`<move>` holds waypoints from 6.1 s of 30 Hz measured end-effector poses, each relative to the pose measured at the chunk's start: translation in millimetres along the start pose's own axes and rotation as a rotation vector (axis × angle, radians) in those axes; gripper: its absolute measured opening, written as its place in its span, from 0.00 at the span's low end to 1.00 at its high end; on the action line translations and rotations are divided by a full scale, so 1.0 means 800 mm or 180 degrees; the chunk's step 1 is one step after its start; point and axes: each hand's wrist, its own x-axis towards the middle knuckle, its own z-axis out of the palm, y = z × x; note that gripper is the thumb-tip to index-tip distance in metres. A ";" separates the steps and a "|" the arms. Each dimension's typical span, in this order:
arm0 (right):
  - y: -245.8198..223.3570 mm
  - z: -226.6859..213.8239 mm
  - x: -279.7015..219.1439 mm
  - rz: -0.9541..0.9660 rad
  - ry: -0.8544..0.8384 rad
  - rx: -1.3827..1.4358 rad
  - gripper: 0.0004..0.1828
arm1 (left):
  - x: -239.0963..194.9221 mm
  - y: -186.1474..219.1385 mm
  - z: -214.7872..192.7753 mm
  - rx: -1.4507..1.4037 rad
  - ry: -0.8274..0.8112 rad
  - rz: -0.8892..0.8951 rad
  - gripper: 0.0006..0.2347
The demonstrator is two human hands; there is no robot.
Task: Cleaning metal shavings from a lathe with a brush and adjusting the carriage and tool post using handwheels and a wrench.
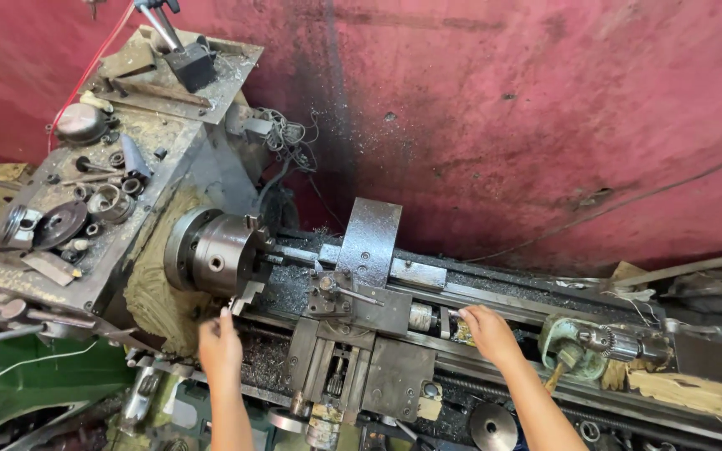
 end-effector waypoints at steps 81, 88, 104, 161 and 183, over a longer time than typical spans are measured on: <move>-0.013 -0.030 -0.055 -0.1096 0.0444 -0.0777 0.18 | -0.021 0.047 0.009 -0.1831 -0.0173 0.0026 0.18; -0.011 -0.021 -0.011 -0.0503 0.0353 -0.0259 0.22 | 0.010 0.096 -0.004 -0.0303 0.0060 0.0747 0.21; -0.016 -0.002 -0.015 0.0150 -0.0535 -0.0078 0.24 | 0.061 0.259 0.045 0.1760 -0.0146 0.1270 0.21; -0.024 0.005 -0.058 -0.0123 -0.0513 -0.0321 0.23 | 0.013 0.238 0.018 0.1242 -0.0073 0.1242 0.20; -0.035 -0.010 0.000 -0.0349 0.0126 -0.0595 0.20 | -0.046 0.035 0.004 -0.0073 0.0559 0.0747 0.14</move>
